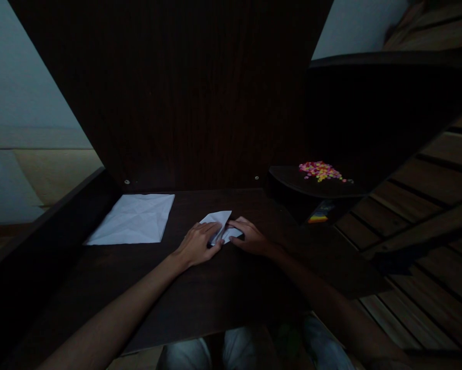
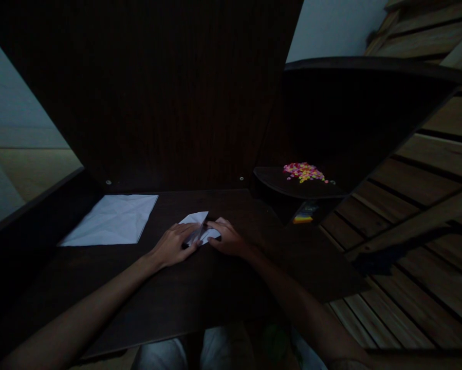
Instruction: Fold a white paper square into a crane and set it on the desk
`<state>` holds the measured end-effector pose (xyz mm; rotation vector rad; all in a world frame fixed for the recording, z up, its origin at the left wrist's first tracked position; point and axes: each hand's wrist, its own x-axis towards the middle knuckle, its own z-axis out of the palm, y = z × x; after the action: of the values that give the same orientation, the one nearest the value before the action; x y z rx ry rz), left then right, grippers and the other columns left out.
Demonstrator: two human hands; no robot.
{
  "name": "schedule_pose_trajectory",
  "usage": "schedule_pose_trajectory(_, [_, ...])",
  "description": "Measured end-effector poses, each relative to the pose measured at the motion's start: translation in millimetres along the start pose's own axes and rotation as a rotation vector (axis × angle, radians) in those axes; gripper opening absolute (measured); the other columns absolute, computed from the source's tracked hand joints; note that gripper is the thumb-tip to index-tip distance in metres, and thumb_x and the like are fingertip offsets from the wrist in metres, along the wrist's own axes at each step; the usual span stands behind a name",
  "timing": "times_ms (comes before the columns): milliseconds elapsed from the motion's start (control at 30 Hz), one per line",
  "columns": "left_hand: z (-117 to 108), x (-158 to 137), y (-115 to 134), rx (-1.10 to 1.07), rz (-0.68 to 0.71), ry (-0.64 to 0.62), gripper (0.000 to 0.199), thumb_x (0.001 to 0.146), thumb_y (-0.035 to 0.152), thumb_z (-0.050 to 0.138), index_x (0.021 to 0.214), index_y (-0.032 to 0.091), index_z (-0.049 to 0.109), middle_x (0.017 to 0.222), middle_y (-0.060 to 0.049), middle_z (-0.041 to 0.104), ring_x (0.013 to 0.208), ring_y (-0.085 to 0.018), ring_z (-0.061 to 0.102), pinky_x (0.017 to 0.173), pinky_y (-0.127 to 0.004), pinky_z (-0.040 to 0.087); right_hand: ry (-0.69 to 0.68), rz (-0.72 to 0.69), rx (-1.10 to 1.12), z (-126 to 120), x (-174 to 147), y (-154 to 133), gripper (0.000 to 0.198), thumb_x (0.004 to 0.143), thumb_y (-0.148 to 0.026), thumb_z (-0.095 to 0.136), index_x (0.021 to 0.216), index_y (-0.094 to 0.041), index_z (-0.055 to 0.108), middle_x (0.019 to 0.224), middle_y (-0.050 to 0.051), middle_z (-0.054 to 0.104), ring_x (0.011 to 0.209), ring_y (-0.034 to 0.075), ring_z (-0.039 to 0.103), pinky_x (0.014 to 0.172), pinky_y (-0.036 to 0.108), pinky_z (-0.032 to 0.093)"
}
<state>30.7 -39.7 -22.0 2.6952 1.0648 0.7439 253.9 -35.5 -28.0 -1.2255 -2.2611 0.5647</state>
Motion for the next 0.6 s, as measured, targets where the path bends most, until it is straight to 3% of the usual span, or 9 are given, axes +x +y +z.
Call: schedule_pose_trajectory(600, [3.0,-2.3,0.8,0.034,0.015,-0.003,0.053,0.087,0.032,0.052,0.136,0.016,0.043,0.132,-0.012,0.057,0.115,-0.027,0.057,0.101,-0.045,0.043,-0.001,0.015,0.026,-2.6,-0.1,-3.4,0.031,0.079,-0.023,0.062,0.11,-0.022,0.058,0.105,0.006,0.057,0.098,0.022,0.054,0.09,0.038,0.044])
